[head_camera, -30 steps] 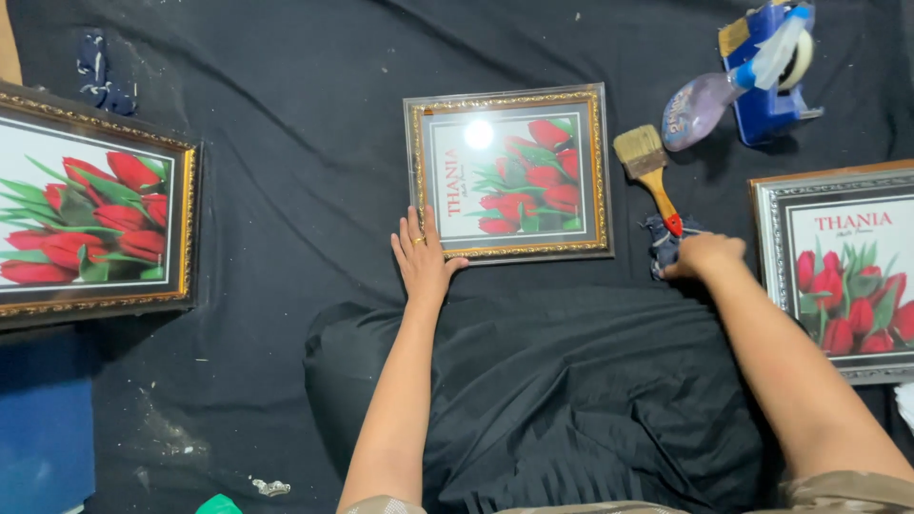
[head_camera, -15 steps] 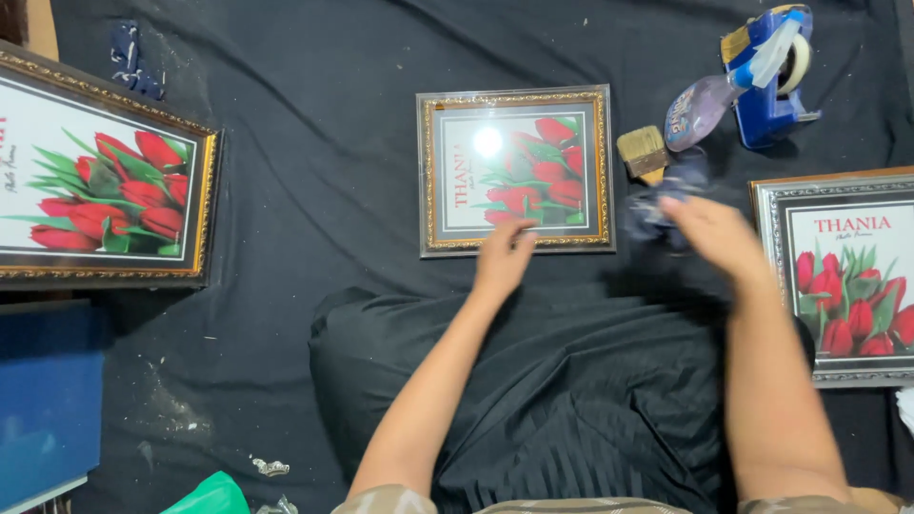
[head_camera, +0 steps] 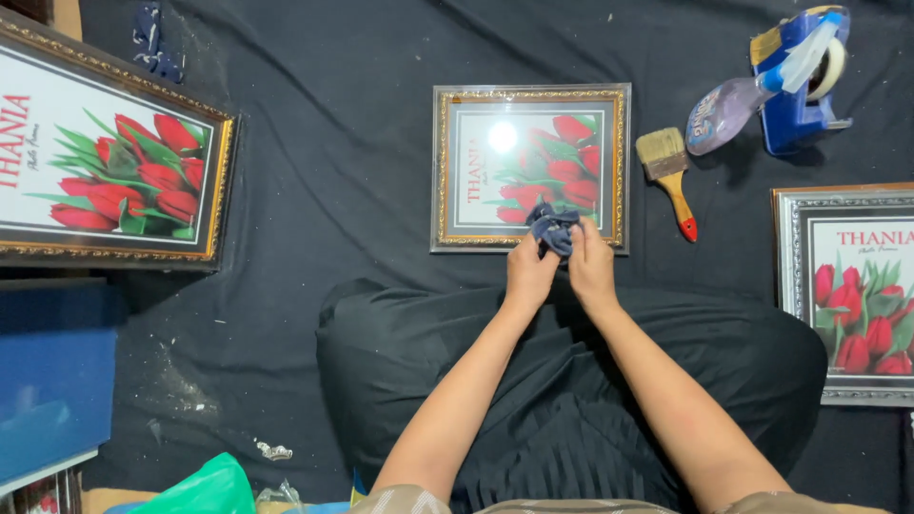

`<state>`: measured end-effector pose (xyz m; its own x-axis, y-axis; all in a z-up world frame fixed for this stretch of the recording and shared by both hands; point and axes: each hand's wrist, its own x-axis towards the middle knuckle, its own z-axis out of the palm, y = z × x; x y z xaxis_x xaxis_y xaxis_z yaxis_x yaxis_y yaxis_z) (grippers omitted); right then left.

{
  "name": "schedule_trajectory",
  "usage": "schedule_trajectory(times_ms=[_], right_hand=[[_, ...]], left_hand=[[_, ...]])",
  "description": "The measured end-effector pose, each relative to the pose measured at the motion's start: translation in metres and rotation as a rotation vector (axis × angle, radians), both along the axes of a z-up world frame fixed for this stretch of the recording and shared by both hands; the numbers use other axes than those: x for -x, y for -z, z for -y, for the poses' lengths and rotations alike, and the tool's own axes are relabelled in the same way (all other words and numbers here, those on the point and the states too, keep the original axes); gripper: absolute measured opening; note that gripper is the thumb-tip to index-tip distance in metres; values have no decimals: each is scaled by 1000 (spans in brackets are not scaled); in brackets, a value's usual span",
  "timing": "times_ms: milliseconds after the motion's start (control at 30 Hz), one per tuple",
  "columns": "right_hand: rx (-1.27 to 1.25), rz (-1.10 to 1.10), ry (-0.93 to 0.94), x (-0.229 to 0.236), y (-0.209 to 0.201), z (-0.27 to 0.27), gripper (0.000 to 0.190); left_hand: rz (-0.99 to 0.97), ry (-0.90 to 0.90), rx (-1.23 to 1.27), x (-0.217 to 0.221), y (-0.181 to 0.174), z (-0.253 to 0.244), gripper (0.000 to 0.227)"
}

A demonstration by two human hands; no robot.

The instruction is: The person cleans a framed picture of red tulips by first brushing dust off a black cloth, then brushing the frame and glass, spraying a cleaning solution, and wiping the surface with a cloth.

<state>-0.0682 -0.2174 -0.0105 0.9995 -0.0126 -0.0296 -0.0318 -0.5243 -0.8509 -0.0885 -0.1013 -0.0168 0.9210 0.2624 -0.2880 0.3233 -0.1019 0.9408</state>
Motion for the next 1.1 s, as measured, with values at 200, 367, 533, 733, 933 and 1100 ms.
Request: schedule_trajectory(times_ms=[200, 367, 533, 733, 933, 1100], right_hand=[[56, 56, 0, -2, 37, 7, 24], [-717, -367, 173, -18, 48, 21, 24], [-1386, -625, 151, -31, -55, 25, 30], [-1571, -662, 186, -29, -69, 18, 62], [-1499, -736, 145, -30, -7, 36, 48], [-1471, -730, 81, -25, -24, 24, 59]], left_hand=[[374, 78, -278, 2, -12, -26, 27], [345, -99, -233, -3, -51, -55, 11], [122, -257, 55, 7, -53, -83, 26], [88, -58, 16, 21, -50, -105, 28], [132, 295, -314, 9, -70, -92, 33], [10, 434, -69, -5, -54, -59, 98]])
